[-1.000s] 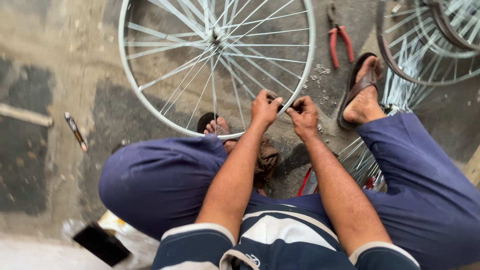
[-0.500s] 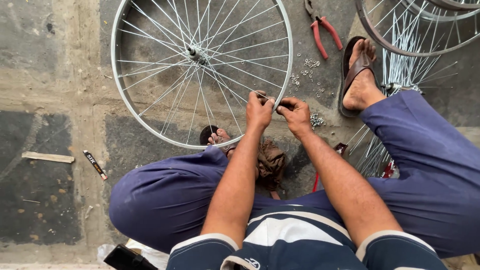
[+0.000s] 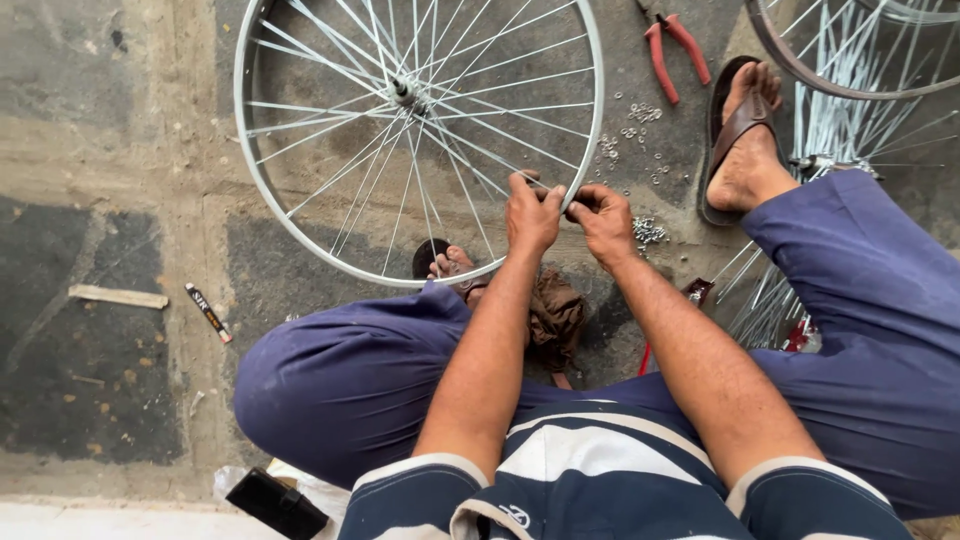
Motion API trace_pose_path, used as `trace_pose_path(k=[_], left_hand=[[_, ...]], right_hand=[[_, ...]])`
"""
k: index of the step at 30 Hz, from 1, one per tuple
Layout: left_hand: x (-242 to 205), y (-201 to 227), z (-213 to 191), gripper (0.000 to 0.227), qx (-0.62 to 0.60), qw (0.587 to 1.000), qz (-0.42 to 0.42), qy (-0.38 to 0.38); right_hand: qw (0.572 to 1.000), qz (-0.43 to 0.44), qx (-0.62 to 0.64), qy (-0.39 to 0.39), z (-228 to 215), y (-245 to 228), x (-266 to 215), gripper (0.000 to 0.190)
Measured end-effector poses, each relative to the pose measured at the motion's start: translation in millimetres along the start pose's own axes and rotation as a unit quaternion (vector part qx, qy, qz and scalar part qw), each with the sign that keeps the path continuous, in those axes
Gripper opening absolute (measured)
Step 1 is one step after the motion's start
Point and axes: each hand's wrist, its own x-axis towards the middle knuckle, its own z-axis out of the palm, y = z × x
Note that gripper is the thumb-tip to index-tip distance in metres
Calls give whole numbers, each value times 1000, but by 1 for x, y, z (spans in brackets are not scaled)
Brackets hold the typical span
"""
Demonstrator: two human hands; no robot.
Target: The person sits on the floor and installs nipples onto the spokes of a bicycle wheel rim. They repeatedly pick up small metal nipples from a pile and screw them onto the spoke ends by hand.
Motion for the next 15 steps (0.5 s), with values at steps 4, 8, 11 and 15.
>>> trace_pose_path(k=[4, 8, 11, 15], left_hand=[[3, -4, -5, 54, -125, 990, 16, -57], [2, -2, -3, 51, 32, 999, 0, -20], [-2, -4, -1, 54, -4, 999, 29, -16], [-1, -6, -1, 54, -34, 998, 24, -38]], right_hand=[[1000, 9, 10, 8, -2, 1, 2, 18], [1000, 6, 7, -1, 1, 0, 1, 20], [1000, 8, 0, 2, 2, -1, 0, 19], [1000, 19, -14, 12, 0, -3, -1, 19]])
